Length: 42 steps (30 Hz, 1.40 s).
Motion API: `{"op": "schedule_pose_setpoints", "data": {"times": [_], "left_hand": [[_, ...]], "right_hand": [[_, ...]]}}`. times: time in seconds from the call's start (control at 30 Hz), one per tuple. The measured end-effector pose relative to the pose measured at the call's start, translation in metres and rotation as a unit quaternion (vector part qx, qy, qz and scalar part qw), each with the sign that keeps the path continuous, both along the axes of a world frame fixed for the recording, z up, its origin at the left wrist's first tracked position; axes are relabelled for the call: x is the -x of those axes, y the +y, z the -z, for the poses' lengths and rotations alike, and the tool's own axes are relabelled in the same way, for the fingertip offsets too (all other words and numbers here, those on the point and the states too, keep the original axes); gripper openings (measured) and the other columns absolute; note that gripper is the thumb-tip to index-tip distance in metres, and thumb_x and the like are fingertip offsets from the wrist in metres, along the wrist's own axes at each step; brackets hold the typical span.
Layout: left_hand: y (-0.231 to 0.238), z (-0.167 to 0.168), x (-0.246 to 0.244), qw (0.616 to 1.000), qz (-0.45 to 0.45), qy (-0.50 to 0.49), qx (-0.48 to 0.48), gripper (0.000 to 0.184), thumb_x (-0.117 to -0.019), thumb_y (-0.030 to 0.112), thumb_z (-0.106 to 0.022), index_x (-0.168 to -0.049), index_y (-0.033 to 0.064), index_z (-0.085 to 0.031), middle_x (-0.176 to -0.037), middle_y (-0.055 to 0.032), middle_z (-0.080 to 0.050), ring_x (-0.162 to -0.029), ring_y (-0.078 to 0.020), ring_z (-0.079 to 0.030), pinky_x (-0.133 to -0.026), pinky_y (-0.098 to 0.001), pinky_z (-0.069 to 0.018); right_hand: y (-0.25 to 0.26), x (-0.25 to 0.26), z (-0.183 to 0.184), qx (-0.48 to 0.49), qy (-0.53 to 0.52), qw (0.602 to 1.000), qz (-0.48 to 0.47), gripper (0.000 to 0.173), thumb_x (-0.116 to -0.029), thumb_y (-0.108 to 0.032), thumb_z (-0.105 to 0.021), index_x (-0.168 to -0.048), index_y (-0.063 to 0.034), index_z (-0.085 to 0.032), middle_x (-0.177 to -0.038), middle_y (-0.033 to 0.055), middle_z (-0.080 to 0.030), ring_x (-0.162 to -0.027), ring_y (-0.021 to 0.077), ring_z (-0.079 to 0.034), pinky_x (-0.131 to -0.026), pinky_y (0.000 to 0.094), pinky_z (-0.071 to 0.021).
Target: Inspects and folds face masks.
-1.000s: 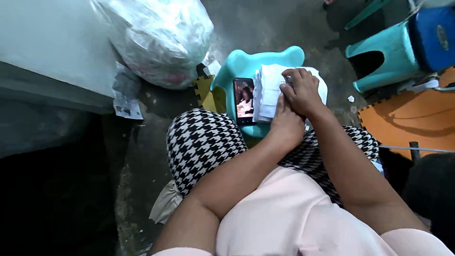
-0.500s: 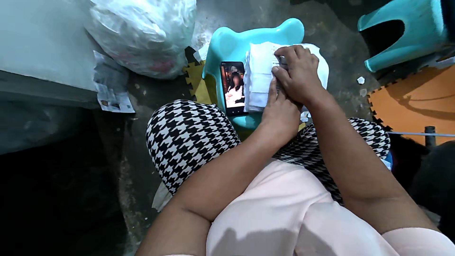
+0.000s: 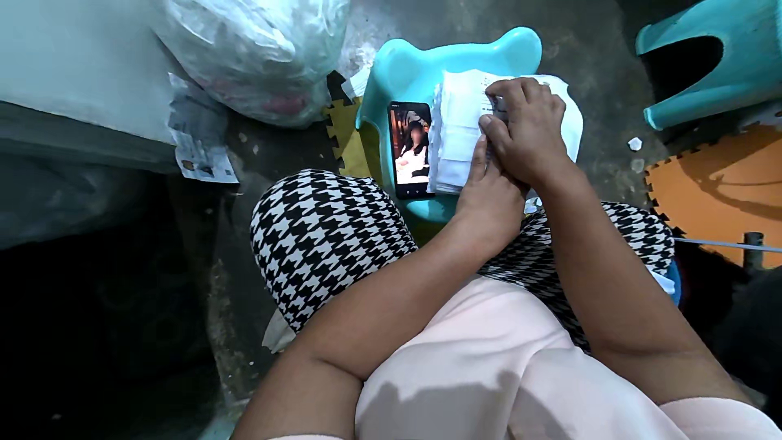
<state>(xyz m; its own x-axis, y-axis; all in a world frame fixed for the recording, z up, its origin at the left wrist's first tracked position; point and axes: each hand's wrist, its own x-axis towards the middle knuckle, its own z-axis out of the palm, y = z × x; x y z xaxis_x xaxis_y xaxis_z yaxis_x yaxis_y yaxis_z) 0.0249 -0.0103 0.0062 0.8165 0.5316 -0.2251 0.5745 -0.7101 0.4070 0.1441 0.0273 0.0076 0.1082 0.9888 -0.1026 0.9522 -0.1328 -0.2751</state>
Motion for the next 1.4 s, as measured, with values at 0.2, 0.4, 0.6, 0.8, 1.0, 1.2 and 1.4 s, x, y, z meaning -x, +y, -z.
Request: {"op": "schedule_pose_setpoints", "data": {"times": [0.2, 0.4, 0.6, 0.8, 1.0, 1.2, 1.4], "left_hand": [[0.0, 0.002, 0.0, 1.0, -0.002, -0.007, -0.009, 0.062, -0.0988, 0.038, -0.058, -0.154, 0.0109, -0.047, -0.162, -0.013, -0.04, -0.156, -0.0372, -0.02, -0.123, -0.0627, 0.0037], [0.003, 0.0, -0.001, 0.998, -0.012, -0.047, -0.03, 0.076, -0.0936, 0.037, -0.067, -0.159, 0.0123, -0.037, -0.167, -0.0144, -0.028, -0.157, -0.0364, -0.014, -0.123, -0.0634, -0.0071], [0.01, -0.009, 0.002, 0.991, -0.061, -0.114, 0.022, 0.057, -0.0959, 0.031, -0.066, -0.145, 0.0035, -0.055, -0.158, -0.0193, -0.042, -0.153, -0.0348, -0.028, -0.123, -0.0567, -0.0186], [0.01, -0.003, 0.006, 0.981, -0.07, -0.175, 0.05, 0.044, -0.0959, 0.032, -0.069, -0.124, -0.0021, -0.065, -0.151, -0.0245, -0.046, -0.151, -0.0376, -0.03, -0.126, -0.0517, -0.018], [0.012, 0.0, 0.007, 0.987, -0.036, -0.155, 0.006, 0.045, -0.0963, 0.035, -0.068, -0.122, -0.0015, -0.066, -0.151, -0.0244, -0.047, -0.15, -0.0379, -0.032, -0.125, -0.0506, -0.0213], [0.013, -0.005, 0.007, 0.986, -0.039, -0.158, 0.016, 0.046, -0.0953, 0.034, -0.07, -0.131, 0.0061, -0.065, -0.153, -0.0206, -0.046, -0.15, -0.0369, -0.033, -0.125, -0.0528, -0.022], [0.006, -0.003, 0.01, 0.973, -0.054, -0.224, 0.004, 0.04, -0.0957, 0.031, -0.069, -0.128, 0.0069, -0.068, -0.148, -0.0233, -0.051, -0.147, -0.0432, -0.037, -0.122, -0.0585, -0.0248]], "right_hand": [[0.0, -0.001, 0.0, -0.003, 0.005, 1.0, -0.008, 0.048, -0.1037, -0.041, -0.045, -0.14, -0.0114, -0.055, -0.142, 0.0204, -0.053, -0.136, 0.042, -0.046, -0.109, 0.0661, -0.0284], [0.004, -0.018, -0.024, -0.029, 0.094, 0.995, -0.023, 0.04, -0.1061, -0.028, -0.047, -0.136, -0.0052, -0.06, -0.139, 0.0232, -0.055, -0.132, 0.043, -0.05, -0.107, 0.0636, -0.0384], [-0.001, -0.019, -0.022, -0.116, 0.133, 0.983, -0.041, 0.036, -0.1072, -0.02, -0.041, -0.127, -0.0028, -0.066, -0.126, 0.0204, -0.065, -0.123, 0.0361, -0.058, -0.105, 0.056, -0.043], [-0.002, -0.026, -0.002, -0.12, 0.218, 0.969, 0.005, 0.036, -0.1074, -0.019, -0.04, -0.123, -0.0024, -0.068, -0.122, 0.0174, -0.066, -0.118, 0.0257, -0.061, -0.102, 0.044, -0.0469], [-0.002, -0.03, 0.01, -0.13, 0.234, 0.963, 0.019, 0.033, -0.106, -0.019, -0.043, -0.118, -0.0034, -0.07, -0.118, 0.0155, -0.066, -0.116, 0.0242, -0.06, -0.101, 0.0424, -0.0458], [-0.008, -0.038, -0.012, -0.142, 0.327, 0.933, 0.049, 0.032, -0.1064, -0.015, -0.042, -0.124, -0.0006, -0.064, -0.118, 0.011, -0.066, -0.103, 0.0089, -0.063, -0.091, 0.0273, -0.0524], [-0.064, -0.079, -0.076, -0.263, 0.248, 0.93, 0.059, 0.035, -0.1048, -0.017, -0.047, -0.129, 0.0048, -0.059, -0.128, 0.0162, -0.062, -0.119, 0.0155, -0.061, -0.103, 0.0318, -0.0504]]}}
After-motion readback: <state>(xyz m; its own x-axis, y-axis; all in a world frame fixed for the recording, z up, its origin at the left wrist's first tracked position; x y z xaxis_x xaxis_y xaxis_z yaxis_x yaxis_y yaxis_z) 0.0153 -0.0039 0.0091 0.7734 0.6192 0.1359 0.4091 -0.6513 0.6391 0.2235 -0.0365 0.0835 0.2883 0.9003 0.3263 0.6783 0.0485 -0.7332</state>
